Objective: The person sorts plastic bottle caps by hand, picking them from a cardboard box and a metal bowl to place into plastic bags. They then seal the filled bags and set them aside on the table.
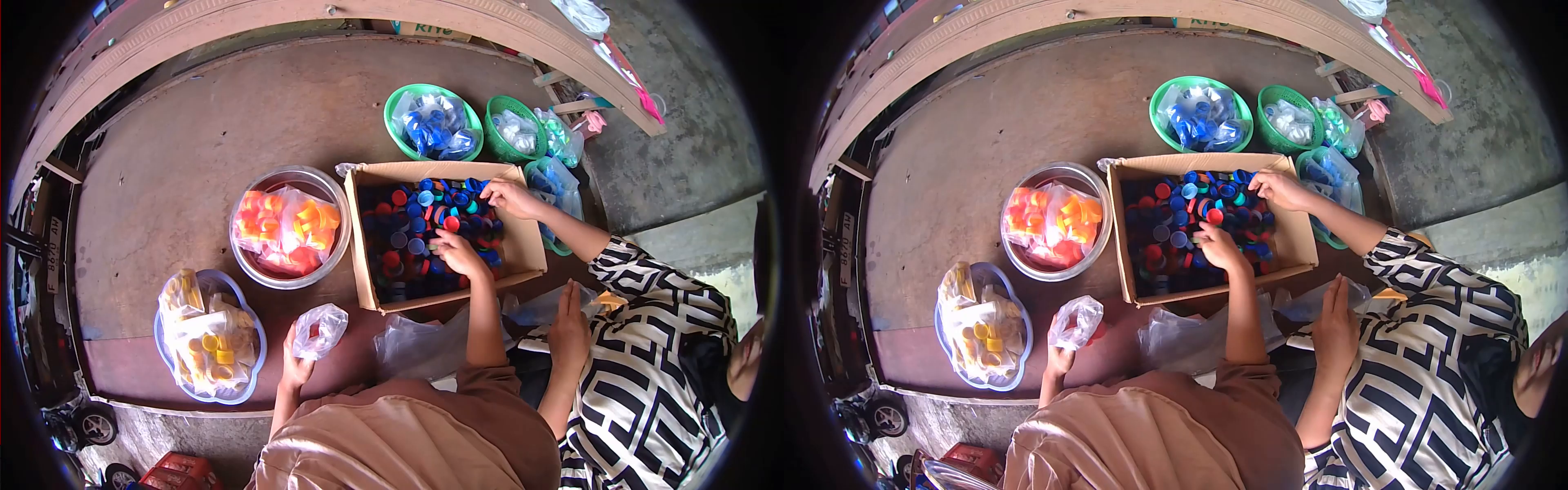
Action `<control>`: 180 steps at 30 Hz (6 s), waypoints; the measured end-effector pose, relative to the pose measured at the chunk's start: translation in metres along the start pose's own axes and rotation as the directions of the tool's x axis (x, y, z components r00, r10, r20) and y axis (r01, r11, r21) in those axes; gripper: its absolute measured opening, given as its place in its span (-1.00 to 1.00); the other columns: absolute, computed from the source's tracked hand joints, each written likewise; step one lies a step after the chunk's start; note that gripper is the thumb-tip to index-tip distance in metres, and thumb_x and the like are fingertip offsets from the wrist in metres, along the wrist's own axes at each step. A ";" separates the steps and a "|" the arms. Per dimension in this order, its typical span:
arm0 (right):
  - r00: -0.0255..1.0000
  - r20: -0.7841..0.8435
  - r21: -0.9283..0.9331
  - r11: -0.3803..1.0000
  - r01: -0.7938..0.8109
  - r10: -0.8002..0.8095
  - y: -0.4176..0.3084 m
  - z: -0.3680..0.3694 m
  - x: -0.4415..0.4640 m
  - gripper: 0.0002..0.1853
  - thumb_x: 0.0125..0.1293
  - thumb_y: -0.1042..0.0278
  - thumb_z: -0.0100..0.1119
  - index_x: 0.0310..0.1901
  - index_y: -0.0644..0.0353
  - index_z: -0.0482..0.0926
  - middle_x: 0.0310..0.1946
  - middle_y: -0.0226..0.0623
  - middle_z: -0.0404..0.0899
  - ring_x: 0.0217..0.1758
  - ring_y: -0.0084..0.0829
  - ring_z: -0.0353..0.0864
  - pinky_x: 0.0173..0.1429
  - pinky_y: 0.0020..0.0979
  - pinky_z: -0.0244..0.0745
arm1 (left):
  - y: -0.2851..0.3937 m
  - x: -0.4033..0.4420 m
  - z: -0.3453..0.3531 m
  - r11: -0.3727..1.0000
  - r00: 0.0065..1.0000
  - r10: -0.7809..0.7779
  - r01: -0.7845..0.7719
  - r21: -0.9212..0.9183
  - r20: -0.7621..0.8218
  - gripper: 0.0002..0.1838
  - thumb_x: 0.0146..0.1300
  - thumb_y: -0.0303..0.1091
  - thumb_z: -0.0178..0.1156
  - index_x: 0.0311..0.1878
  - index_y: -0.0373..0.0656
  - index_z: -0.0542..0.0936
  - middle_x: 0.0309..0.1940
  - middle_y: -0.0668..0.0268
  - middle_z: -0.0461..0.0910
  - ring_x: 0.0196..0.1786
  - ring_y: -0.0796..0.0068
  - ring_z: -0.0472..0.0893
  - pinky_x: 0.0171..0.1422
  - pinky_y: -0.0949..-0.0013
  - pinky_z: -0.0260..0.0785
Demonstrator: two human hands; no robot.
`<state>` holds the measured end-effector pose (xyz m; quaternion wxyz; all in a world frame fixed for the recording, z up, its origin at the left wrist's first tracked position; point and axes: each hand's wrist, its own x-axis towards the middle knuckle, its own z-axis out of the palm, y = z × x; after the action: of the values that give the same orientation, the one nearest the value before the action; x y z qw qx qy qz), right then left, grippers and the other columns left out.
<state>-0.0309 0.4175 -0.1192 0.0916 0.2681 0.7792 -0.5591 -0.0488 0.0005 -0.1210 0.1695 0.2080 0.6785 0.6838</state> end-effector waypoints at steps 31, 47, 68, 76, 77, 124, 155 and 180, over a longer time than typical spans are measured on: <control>0.902 0.372 -0.889 0.196 0.414 -0.222 -0.121 0.071 -0.016 -0.61 -0.29 0.38 0.34 -0.27 0.12 0.63 0.28 -0.17 0.16 0.40 -0.09 -0.01 0.32 0.07 0.07 | 0.001 0.001 0.001 1.000 1.000 -0.004 0.004 0.019 0.001 -0.38 0.04 -0.20 0.18 0.11 -0.42 0.32 -0.07 0.07 0.50 -0.02 0.26 0.51 0.11 0.28 0.31; 0.876 0.096 -0.843 0.429 0.324 -0.473 -0.099 0.067 -0.009 -0.29 -0.11 0.27 0.34 0.18 0.06 0.34 0.28 -0.07 0.15 0.30 -0.01 0.18 0.31 -0.13 0.21 | -0.018 -0.004 0.001 0.996 0.998 0.016 -0.022 0.084 0.065 -0.33 0.00 -0.25 0.21 0.15 -0.41 0.27 -0.04 -0.02 0.47 0.00 0.10 0.50 0.12 0.22 0.30; 0.845 0.292 0.050 0.889 0.454 -0.448 -0.136 0.145 -0.167 -0.79 0.32 0.30 0.07 -0.31 0.32 0.51 -0.57 -0.42 0.46 -0.46 -0.68 0.44 -0.34 -0.54 0.39 | 0.066 -0.011 0.029 0.988 0.988 0.151 -0.151 -0.025 -0.032 -0.59 -0.10 -0.37 0.33 -0.15 -0.30 0.47 -0.24 0.19 0.46 -0.20 0.31 0.48 -0.07 0.33 0.33; 0.865 0.223 0.560 0.785 0.264 -0.450 -0.122 0.177 -0.169 -0.90 0.27 0.48 0.12 -0.35 0.20 0.39 -0.43 -0.55 0.38 -0.38 -0.76 0.36 -0.30 -0.63 0.31 | 0.065 -0.024 0.000 0.935 0.960 0.252 -0.274 0.227 0.120 -0.77 -0.12 -0.49 0.26 -0.32 -0.24 0.50 -0.46 0.17 0.48 -0.39 0.18 0.47 -0.26 0.30 0.29; 0.865 0.210 0.595 0.761 0.257 -0.456 -0.123 0.175 -0.169 -0.89 0.25 0.49 0.13 -0.37 0.18 0.39 -0.44 -0.56 0.37 -0.37 -0.77 0.37 -0.29 -0.64 0.31 | 0.065 -0.024 -0.001 0.909 0.958 0.259 -0.285 0.303 0.124 -0.77 -0.13 -0.48 0.27 -0.34 -0.23 0.51 -0.46 0.18 0.48 -0.39 0.18 0.48 -0.26 0.29 0.29; 0.752 0.172 0.102 0.771 0.629 -0.636 -0.200 0.074 -0.163 -0.35 0.03 0.66 0.27 0.21 0.29 0.26 -0.21 -0.22 0.55 -0.20 -0.50 0.60 -0.14 -0.50 0.54 | 0.115 -0.050 -0.041 0.958 0.986 -0.003 -0.044 0.283 0.165 -0.59 0.04 -0.14 0.37 -0.57 -0.34 0.52 -0.82 0.07 0.27 -0.75 0.44 0.20 -0.62 0.27 0.15; 0.629 -0.267 0.137 0.617 0.775 -0.730 -0.217 0.067 -0.145 -0.56 0.15 0.50 0.20 0.08 0.31 0.35 -0.20 -0.25 0.53 -0.11 -0.45 0.54 -0.01 -0.45 0.46 | 0.089 -0.036 -0.048 0.972 0.985 -0.171 0.171 -0.162 0.010 -0.79 0.26 -0.30 0.16 -0.23 -0.27 0.61 -0.42 0.49 0.58 -0.38 0.79 0.46 -0.33 0.61 0.33; 0.913 0.060 0.393 0.850 0.350 -0.403 -0.076 0.197 -0.155 -0.79 0.33 0.33 0.04 -0.26 0.30 0.59 -0.38 -0.38 0.59 -0.25 -0.59 0.52 -0.07 -0.52 0.37 | 0.062 -0.052 -0.013 0.975 0.973 -0.149 0.115 -0.193 -0.174 -0.75 0.35 -0.30 0.03 -0.43 -0.21 0.45 -0.59 0.51 0.32 -0.49 0.76 0.26 -0.40 0.59 0.16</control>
<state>0.0284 0.1696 -0.0586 -0.0183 0.0827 0.6870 -0.7217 -0.0077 -0.0392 -0.0617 0.1684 0.0807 0.6388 0.7464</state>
